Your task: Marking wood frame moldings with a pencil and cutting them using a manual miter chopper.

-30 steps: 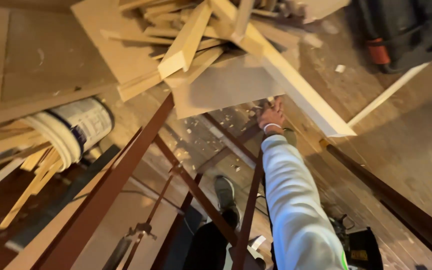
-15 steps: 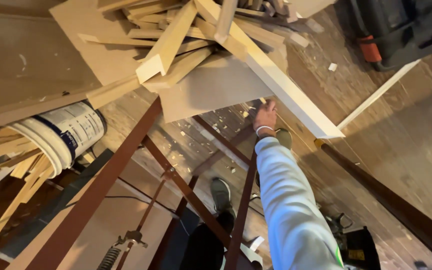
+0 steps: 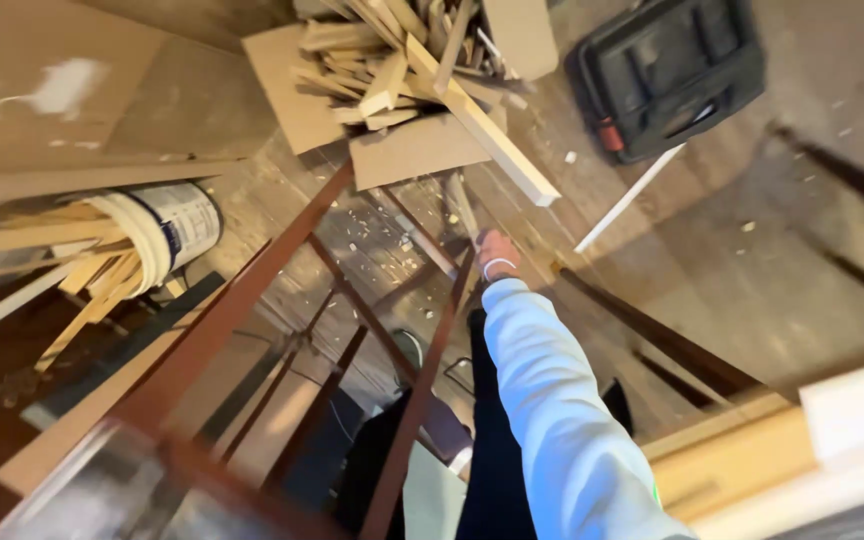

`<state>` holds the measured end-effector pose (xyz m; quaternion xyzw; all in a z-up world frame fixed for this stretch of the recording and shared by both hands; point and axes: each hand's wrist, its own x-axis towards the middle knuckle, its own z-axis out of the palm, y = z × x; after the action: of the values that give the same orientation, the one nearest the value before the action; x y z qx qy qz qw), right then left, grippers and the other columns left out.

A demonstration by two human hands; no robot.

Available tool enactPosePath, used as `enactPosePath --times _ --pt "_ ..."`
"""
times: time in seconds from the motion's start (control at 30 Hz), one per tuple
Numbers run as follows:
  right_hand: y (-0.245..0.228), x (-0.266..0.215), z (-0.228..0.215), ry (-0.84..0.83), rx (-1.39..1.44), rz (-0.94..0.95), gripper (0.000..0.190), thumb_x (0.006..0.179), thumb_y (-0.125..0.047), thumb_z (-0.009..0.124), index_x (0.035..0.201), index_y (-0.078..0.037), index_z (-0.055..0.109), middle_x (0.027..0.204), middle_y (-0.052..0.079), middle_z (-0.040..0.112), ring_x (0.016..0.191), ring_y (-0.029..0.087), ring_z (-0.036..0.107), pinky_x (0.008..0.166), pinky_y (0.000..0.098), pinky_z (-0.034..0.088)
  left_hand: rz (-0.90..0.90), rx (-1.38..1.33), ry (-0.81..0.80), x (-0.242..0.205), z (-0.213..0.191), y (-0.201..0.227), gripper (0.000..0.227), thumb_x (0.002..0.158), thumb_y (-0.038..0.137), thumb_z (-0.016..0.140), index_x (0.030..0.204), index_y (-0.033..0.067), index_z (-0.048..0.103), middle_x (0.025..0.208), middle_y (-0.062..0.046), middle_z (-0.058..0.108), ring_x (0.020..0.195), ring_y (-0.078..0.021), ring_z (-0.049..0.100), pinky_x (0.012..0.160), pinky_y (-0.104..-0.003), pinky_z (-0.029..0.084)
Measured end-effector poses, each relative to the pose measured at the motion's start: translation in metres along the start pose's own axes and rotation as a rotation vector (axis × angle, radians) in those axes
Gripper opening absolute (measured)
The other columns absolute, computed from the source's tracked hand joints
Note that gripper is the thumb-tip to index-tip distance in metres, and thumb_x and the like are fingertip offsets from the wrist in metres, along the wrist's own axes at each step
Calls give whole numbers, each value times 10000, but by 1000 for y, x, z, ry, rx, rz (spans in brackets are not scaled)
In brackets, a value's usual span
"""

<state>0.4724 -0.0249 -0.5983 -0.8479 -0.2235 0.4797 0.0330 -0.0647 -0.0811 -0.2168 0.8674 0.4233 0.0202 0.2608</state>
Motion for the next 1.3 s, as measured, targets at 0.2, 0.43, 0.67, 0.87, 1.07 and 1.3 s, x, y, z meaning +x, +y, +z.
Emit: enactPosePath --times 0.2,0.43,0.67,0.87,1.07,1.3 --pt "-1 -92 -91 -237 -293 -129 361 823 -207 738 1163 -85 718 1248 227 683 1207 391 642 993 463 523 -15 -36 127 43 -32 40 237 921 182 719 1123 60 706 1143 -164 649 1055 -373 623 934 -459 513" --pt "41 -195 -173 36 -14 -178 359 919 -259 645 1181 -19 697 1135 279 735 1100 425 696 952 488 543 -92 -63 288 31 -105 72 221 914 174 722 1106 67 707 1116 -160 651 1031 -373 624 917 -460 514" --pt "13 -408 -227 344 595 -388 171 1051 -133 502 1172 -48 588 879 54 586 709 116 524 586 284 422 -153 -91 365 12 -199 77 205 907 166 724 1089 74 707 1089 -156 653 1007 -372 624 899 -460 515" --pt "-36 -587 -229 251 839 -528 228 1114 -180 552 1298 -47 571 921 1 565 732 78 478 619 222 361 45 -162 440 14 -269 98 267 897 92 726 1160 48 707 1117 -134 653 1016 -357 627 884 -443 518" --pt "-76 -691 -218 -67 1072 -666 401 1044 -154 588 1407 15 561 1133 41 638 994 131 606 899 294 504 167 -236 595 -12 -342 152 349 878 32 781 1218 25 703 1109 -111 684 975 -302 653 852 -394 549" --pt "-100 -725 -231 -313 809 -771 462 990 -134 638 1418 20 554 1171 81 675 1097 154 642 985 311 509 53 -560 632 -32 -401 211 381 827 16 813 1196 -1 716 1054 -109 708 879 -254 680 786 -334 568"
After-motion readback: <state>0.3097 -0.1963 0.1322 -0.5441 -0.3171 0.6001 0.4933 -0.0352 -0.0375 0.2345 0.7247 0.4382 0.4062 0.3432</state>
